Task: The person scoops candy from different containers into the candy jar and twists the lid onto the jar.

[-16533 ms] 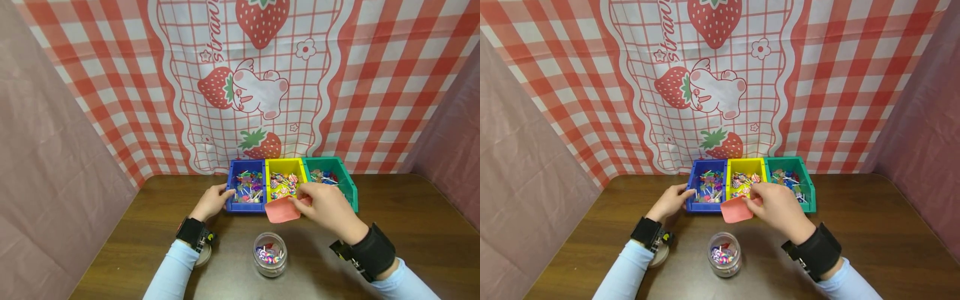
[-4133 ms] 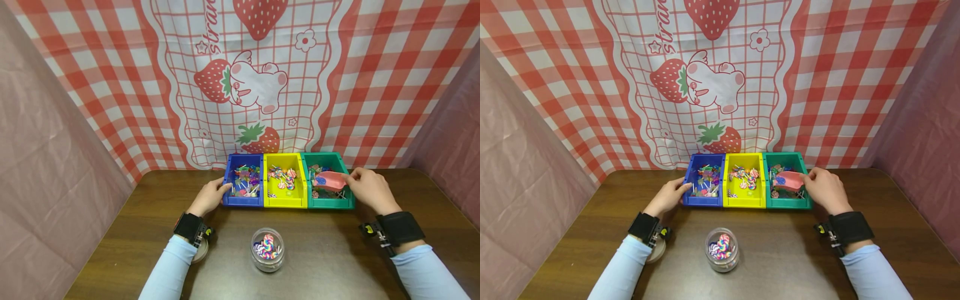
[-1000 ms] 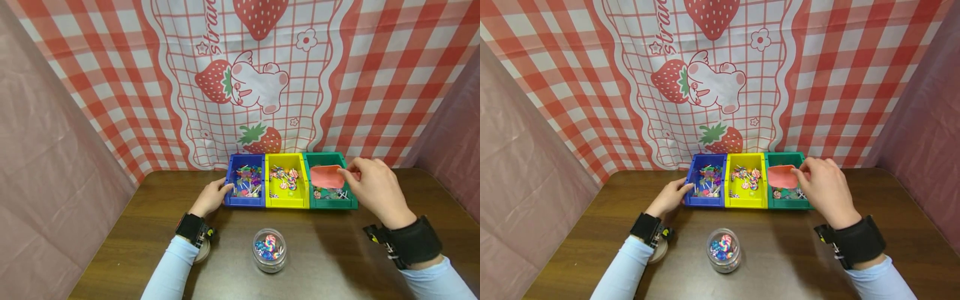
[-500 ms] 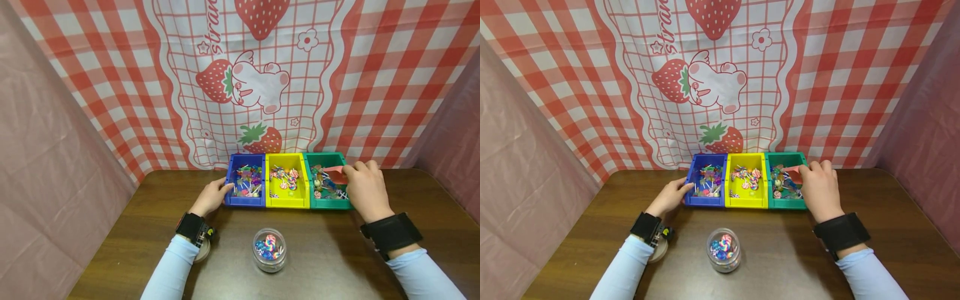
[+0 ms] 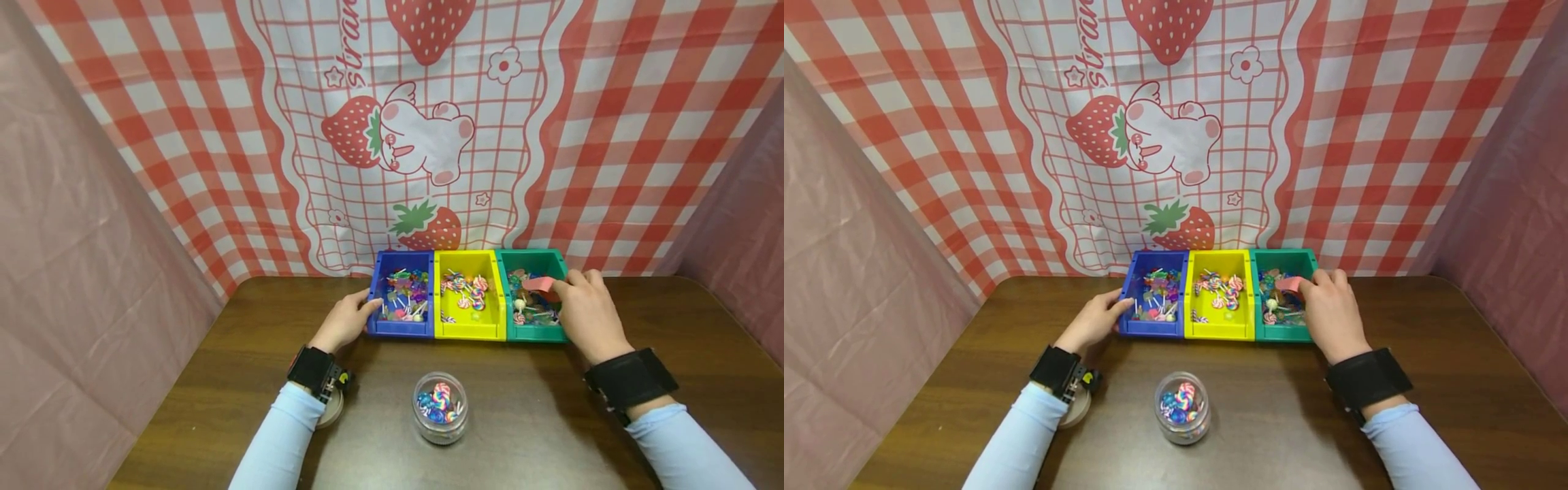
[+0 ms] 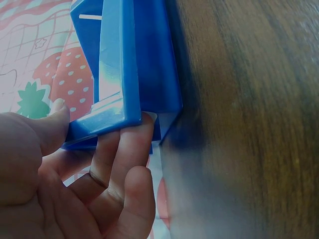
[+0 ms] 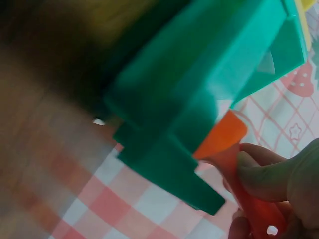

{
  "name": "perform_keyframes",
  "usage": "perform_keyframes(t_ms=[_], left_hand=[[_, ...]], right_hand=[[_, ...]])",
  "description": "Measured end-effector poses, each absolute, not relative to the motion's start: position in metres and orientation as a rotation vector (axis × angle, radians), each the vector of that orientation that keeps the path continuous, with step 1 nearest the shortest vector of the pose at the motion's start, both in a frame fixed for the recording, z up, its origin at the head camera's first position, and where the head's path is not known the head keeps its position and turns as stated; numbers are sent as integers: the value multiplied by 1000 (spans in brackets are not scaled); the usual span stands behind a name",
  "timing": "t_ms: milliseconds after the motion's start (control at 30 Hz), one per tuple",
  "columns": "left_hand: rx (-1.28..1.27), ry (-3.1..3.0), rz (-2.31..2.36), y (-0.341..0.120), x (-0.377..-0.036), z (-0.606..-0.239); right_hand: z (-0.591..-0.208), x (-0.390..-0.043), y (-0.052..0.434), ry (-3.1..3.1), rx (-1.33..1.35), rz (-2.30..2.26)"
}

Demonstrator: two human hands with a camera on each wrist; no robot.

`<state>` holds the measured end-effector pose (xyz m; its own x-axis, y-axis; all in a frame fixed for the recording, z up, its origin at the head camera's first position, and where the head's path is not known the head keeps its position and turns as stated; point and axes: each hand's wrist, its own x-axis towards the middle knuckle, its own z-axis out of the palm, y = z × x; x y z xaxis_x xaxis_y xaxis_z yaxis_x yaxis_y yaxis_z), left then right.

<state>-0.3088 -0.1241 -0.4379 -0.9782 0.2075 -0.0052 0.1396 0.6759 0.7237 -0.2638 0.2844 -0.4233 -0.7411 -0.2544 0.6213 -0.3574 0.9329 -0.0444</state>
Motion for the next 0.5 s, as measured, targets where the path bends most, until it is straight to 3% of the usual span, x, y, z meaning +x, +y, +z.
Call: perform_keyframes(t_ms=[500], left_hand=[[287,2808,1171,-123,-310,-439]], right_hand=[[-403,-254,286,-2636,322,294]])
